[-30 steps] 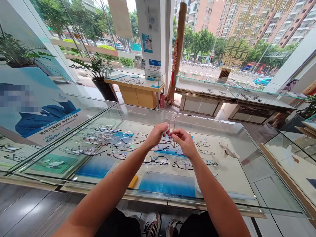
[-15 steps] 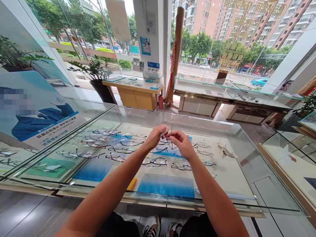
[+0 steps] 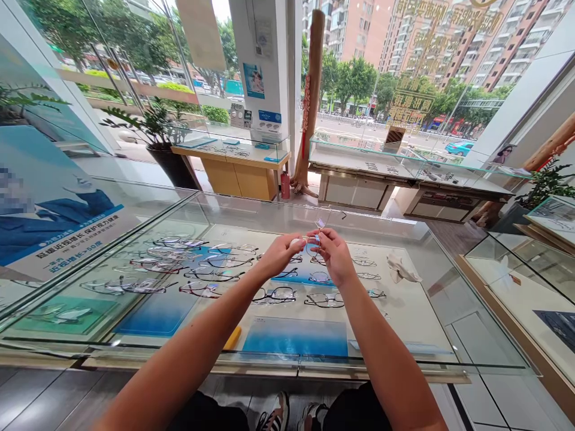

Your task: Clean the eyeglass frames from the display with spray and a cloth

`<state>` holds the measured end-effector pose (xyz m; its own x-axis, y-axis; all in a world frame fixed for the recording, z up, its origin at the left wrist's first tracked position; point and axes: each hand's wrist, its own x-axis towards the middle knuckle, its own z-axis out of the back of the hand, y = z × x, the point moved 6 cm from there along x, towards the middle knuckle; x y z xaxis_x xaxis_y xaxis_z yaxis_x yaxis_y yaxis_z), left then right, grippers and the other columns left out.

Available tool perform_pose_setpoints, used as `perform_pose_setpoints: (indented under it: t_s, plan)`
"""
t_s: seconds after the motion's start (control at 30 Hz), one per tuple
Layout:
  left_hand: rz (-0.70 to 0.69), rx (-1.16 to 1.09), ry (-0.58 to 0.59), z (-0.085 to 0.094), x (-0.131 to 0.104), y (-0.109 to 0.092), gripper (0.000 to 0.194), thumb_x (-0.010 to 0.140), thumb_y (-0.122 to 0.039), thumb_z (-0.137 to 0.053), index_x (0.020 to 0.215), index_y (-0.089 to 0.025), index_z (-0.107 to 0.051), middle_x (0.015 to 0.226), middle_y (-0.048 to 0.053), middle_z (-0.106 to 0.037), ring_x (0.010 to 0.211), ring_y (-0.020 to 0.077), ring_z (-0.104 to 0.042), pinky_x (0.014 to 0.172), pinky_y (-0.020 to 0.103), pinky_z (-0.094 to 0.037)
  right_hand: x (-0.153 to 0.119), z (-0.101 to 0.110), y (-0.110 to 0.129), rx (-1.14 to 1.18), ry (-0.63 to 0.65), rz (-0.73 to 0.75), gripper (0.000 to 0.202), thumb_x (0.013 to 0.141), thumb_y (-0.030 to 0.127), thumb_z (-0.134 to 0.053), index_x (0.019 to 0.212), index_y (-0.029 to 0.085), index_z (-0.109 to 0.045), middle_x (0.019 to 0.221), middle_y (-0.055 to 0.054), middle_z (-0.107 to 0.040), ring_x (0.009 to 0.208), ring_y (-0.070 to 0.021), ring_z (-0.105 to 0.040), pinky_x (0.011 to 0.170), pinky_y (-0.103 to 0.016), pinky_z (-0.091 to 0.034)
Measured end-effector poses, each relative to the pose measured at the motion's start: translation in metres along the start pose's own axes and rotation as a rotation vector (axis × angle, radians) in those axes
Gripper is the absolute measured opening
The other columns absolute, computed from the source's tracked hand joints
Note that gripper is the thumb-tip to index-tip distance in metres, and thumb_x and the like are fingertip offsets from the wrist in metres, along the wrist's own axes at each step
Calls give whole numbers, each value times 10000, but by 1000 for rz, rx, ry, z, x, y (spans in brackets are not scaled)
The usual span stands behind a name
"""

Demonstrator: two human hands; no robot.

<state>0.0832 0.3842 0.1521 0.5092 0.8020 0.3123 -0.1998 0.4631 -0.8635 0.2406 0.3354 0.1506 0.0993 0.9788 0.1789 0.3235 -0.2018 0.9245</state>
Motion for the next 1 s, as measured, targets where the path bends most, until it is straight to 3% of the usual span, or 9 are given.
perform_pose_setpoints:
  t_s: [0.13,0.27,0.37,0.47,0.57,0.77,1.0]
  plan:
    - [8,-5,45,-5,-1,-1,566,978,-714,-525,733,-204,-521,671,-20,-502,677,160,-439,642,290,-303,-1,1,2,40,-17,-20,340,834,545,-892,996,272,-771,1147,-31,-815,980,-181,-750,831,-293,-637]
    - [11,-95,-14,8,3,2,578,981,-756,-491,799,-210,-540,756,-2,-528,727,175,-484,666,292,-387,0,1,3,62,-6,-20,337,834,535,-893,1006,267,-781,1146,-40,-815,1016,-194,-759,815,-287,-631]
    - [42,-75,-151,31,10,12,471,1001,-673,-497,922,-215,-572,857,22,-583,818,204,-542,758,326,-458,2,5,5,52,-7,-2,330,856,541,-875,1017,272,-772,1174,-50,-813,1064,-220,-761,833,-319,-632]
    - [164,43,-343,56,15,29,230,1003,-427,-526,1097,-223,-573,990,48,-641,934,241,-589,916,396,-468,5,13,8,68,-18,24,304,877,530,-863,1025,282,-768,1180,-43,-814,1080,-219,-759,856,-329,-632]
    - [276,165,-466,72,17,46,196,1009,-255,-474,1197,-237,-524,1166,83,-667,1095,272,-616,1070,465,-431,8,24,11,111,-29,42,278,887,516,-856,1029,292,-773,1172,-31,-819,1087,-214,-760,882,-337,-634]
    - [267,423,-388,80,20,62,98,984,-238,-540,1079,-217,-554,1222,152,-690,1181,318,-637,1028,435,-478,16,45,16,208,-78,27,241,910,497,-822,1057,312,-771,1223,-16,-817,1148,-222,-762,915,-365,-652]
    - [448,602,-296,81,15,74,190,995,-278,-576,1177,-239,-541,1187,162,-764,1127,386,-719,887,428,-500,18,73,26,311,-108,-7,180,913,444,-811,1033,312,-784,1235,2,-819,1142,-200,-767,879,-336,-667]
